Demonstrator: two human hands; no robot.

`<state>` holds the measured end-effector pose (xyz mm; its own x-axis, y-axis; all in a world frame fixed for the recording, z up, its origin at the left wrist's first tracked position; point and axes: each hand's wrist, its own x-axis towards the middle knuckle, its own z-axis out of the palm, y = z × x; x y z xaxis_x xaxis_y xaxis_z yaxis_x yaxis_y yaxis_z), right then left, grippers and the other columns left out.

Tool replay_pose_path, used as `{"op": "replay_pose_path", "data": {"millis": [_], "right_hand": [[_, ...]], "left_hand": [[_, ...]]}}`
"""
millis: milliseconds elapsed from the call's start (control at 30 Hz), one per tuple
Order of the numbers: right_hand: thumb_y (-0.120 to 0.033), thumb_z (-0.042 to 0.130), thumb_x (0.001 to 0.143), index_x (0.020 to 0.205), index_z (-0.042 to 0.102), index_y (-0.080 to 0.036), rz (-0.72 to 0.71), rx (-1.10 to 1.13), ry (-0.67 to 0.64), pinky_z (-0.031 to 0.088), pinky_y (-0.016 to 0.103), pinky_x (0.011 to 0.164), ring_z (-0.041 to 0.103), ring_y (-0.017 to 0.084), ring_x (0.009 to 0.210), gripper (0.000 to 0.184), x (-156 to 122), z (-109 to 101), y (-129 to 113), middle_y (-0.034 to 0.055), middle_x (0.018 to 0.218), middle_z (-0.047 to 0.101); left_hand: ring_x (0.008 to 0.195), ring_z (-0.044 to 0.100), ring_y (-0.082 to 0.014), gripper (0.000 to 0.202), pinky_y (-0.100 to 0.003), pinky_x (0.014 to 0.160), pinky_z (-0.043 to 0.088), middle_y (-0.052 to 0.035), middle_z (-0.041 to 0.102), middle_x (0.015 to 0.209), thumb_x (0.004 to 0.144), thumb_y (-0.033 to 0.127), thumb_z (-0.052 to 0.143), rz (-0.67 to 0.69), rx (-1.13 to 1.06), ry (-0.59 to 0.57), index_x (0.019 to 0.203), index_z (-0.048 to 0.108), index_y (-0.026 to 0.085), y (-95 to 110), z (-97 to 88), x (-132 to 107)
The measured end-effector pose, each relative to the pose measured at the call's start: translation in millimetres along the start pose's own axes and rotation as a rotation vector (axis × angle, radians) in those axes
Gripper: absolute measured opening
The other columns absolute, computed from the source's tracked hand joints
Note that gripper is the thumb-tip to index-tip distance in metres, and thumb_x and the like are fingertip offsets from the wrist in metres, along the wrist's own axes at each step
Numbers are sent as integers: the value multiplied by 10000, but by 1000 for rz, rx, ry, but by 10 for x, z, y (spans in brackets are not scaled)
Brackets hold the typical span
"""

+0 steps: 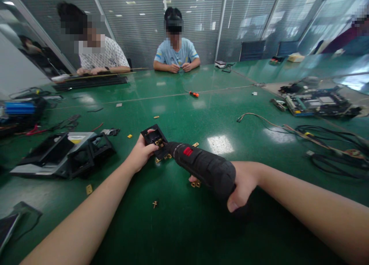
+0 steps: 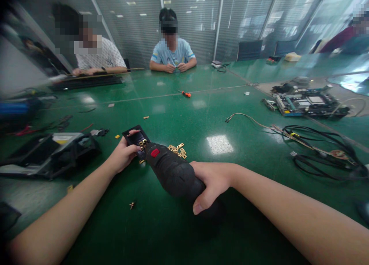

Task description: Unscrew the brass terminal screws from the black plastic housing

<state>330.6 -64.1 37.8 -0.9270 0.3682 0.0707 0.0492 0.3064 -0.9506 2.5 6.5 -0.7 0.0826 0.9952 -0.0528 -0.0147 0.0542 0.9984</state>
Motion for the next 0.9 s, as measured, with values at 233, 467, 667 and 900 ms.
{"op": "replay_pose_path", "data": {"millis": [233,467,667,900], "right_hand": [[-400,925,620,1399,578,-176,-97,75,49,473,454,1096,587,317,1240,882,6,10,121,153,1471,534],[-453,936,577,1152,638,-146,-122,151,60,537,311,753,638,184,800,716,21,44,251,28,925,668],[-483,949,547,1126,651,-134,-111,186,63,517,313,757,621,177,781,740,30,10,286,19,896,662],[-459,952,562,1083,674,-132,-125,176,44,499,275,700,625,167,766,676,57,-6,249,14,882,668]], "left_hand": [[993,710,-252,716,-451,886,600,2,668,1108,624,194,744,23,22,-29,1278,474,302,-65,-51,43],[987,717,-248,744,-444,888,604,7,681,1087,610,170,760,7,-5,-18,1290,487,299,-46,-38,20],[1005,719,-260,730,-471,906,604,1,688,1096,614,176,753,-2,-2,-2,1283,489,297,-26,-29,4],[994,712,-246,731,-454,904,598,-4,682,1124,639,184,740,-7,11,4,1318,490,289,-6,-19,-23]]}}
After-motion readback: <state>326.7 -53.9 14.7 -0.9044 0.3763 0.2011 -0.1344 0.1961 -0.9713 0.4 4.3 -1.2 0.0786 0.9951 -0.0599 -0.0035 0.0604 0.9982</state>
